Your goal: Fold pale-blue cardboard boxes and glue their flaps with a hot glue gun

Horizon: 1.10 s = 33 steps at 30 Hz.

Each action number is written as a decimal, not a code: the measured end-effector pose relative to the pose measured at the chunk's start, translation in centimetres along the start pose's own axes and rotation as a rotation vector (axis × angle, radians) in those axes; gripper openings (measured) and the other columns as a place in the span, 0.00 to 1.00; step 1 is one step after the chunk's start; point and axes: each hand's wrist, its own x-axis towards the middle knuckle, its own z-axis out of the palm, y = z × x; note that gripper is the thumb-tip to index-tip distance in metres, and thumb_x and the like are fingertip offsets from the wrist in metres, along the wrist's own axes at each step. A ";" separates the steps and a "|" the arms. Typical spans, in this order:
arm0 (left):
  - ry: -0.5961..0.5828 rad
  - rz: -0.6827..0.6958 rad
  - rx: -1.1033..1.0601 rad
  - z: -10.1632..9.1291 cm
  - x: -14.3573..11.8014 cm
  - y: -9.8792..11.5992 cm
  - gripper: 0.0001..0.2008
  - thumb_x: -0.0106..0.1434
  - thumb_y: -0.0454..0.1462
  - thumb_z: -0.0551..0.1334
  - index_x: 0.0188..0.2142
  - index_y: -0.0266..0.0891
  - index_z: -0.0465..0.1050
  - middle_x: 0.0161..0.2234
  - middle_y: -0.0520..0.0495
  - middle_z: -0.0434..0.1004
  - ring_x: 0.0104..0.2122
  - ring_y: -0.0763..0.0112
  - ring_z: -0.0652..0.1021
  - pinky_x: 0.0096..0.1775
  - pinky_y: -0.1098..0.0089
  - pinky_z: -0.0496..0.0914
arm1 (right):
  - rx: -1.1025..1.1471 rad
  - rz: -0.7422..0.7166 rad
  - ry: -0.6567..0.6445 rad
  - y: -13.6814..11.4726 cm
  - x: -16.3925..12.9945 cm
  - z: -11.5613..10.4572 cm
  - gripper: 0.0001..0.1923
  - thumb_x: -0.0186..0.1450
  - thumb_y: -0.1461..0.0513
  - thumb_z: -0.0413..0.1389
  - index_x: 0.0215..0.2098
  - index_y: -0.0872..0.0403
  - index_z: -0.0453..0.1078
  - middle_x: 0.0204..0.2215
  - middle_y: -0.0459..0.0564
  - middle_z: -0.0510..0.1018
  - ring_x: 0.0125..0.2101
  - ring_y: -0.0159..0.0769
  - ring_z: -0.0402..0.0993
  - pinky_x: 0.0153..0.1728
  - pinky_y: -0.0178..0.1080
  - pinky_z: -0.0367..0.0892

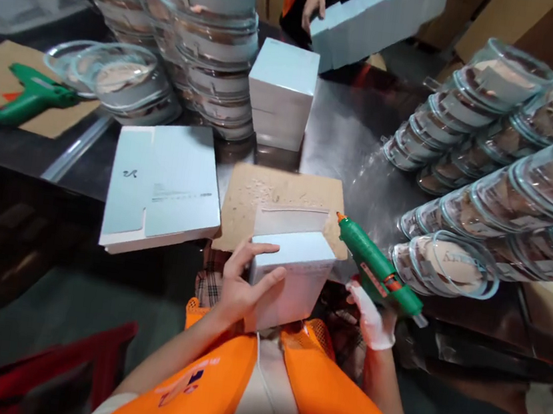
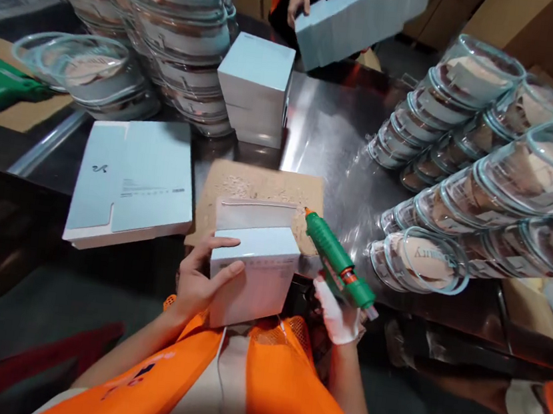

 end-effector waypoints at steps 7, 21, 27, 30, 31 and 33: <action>0.017 -0.074 -0.106 -0.6 0.5 -0.2 0.17 0.62 0.50 0.74 0.43 0.43 0.83 0.40 0.48 0.82 0.40 0.63 0.81 0.41 0.68 0.74 | 0.251 0.470 -0.171 0.3 6.5 2.7 0.34 0.59 0.35 0.58 0.34 0.57 0.81 0.16 0.51 0.77 0.15 0.39 0.71 0.17 0.40 0.68; -0.153 -0.134 -0.260 0.7 0.7 -0.4 0.22 0.59 0.56 0.76 0.40 0.43 0.82 0.41 0.45 0.82 0.42 0.58 0.81 0.45 0.65 0.74 | 0.445 0.249 -0.382 -6.1 6.6 3.8 0.30 0.52 0.47 0.75 0.48 0.54 0.83 0.43 0.51 0.88 0.45 0.46 0.84 0.49 0.45 0.77; -0.013 -0.035 -0.490 1.5 1.2 -1.4 0.28 0.61 0.49 0.77 0.55 0.56 0.69 0.50 0.49 0.81 0.49 0.62 0.82 0.50 0.64 0.76 | 0.475 -0.100 -0.567 -4.7 6.7 2.8 0.41 0.59 0.27 0.60 0.47 0.51 0.83 0.50 0.54 0.85 0.51 0.49 0.82 0.55 0.48 0.76; -0.076 0.040 -0.545 1.4 1.7 -1.7 0.26 0.64 0.45 0.76 0.57 0.56 0.69 0.48 0.49 0.81 0.52 0.62 0.82 0.55 0.60 0.76 | 0.390 -0.363 -0.718 -4.8 6.2 1.8 0.40 0.61 0.28 0.59 0.54 0.48 0.81 0.60 0.57 0.80 0.61 0.51 0.77 0.63 0.51 0.71; -0.099 0.061 -0.501 1.2 1.8 -1.8 0.20 0.64 0.45 0.76 0.53 0.52 0.74 0.47 0.47 0.80 0.53 0.60 0.82 0.58 0.58 0.75 | 0.327 -0.431 -0.712 -5.0 6.0 1.8 0.35 0.64 0.34 0.64 0.56 0.47 0.79 0.62 0.57 0.79 0.62 0.49 0.77 0.64 0.51 0.71; -0.123 0.092 -0.407 0.9 1.9 -1.7 0.12 0.64 0.46 0.75 0.40 0.44 0.79 0.46 0.44 0.79 0.54 0.57 0.81 0.60 0.55 0.74 | 0.207 -0.570 -0.658 -5.4 5.7 2.1 0.23 0.68 0.47 0.68 0.58 0.45 0.79 0.62 0.57 0.79 0.61 0.46 0.78 0.63 0.50 0.72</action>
